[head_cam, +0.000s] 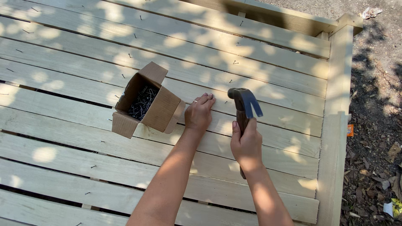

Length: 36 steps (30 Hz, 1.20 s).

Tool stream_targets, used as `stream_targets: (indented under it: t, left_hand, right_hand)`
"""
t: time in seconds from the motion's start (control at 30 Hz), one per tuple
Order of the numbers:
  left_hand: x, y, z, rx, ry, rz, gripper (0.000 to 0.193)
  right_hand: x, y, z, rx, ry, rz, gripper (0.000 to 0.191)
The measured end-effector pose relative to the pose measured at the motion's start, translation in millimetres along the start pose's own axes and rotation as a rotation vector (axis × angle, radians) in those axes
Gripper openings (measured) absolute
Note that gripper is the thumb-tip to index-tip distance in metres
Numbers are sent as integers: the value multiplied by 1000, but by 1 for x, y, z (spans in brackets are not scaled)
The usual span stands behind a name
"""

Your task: The person hammers nails into the slats of a wooden pallet-like frame outdoors. They take nails one at a time from an open cardboard box, position each nail on a slat, and drive it in with a claw hammer, working across different slats.

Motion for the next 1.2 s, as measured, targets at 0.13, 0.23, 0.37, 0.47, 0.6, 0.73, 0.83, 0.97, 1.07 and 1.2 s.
stream_targets:
  t: [0.13,0.23,0.37,0.47,0.6,0.73,0.83,0.97,1.07,1.2]
  left_hand:
    - [-6,-7,-12,38,-35,14,27]
    - [-22,-29,-6,132,-99,40,35]
    - [-49,-91,0,-64,-183,208,21]
    - [-40,-160,0,-381,-126,183,17]
    - [20,-214,-28,-176,-373,-41,18]
    - [62,-191,-66,318,-534,-354,24]
    - [77,-175,-77,302,-373,-525,16]
    - [85,-165,-76,417,-352,-584,18]
    - [74,-172,-75,429,-348,-593,18]
    - [45,-206,-73,341,-308,-506,24]
  right_hand:
    - [-21,6,-5,92,232,68,27]
    - [-16,-8,11,0,184,-44,29]
    - [0,8,13,133,197,124,30]
    - [1,12,-6,99,238,9,27]
    - [16,-7,-14,24,143,-85,30]
    - [48,-5,-10,107,264,-254,30]
    - [68,-1,-6,154,242,-274,30]
    - [74,2,5,246,317,-338,28]
    - [70,1,13,235,383,-393,28]
    - [61,-5,17,211,380,-434,28]
Point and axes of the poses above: each hand's wrist, its own z-axis away from the middle knuckle, its own y-axis out of the palm, x = y × z, the point moved 3 cm from there along -z, towards the middle knuckle, and after that the axes turned 2 degrees about -y, right-handed, at the moved point
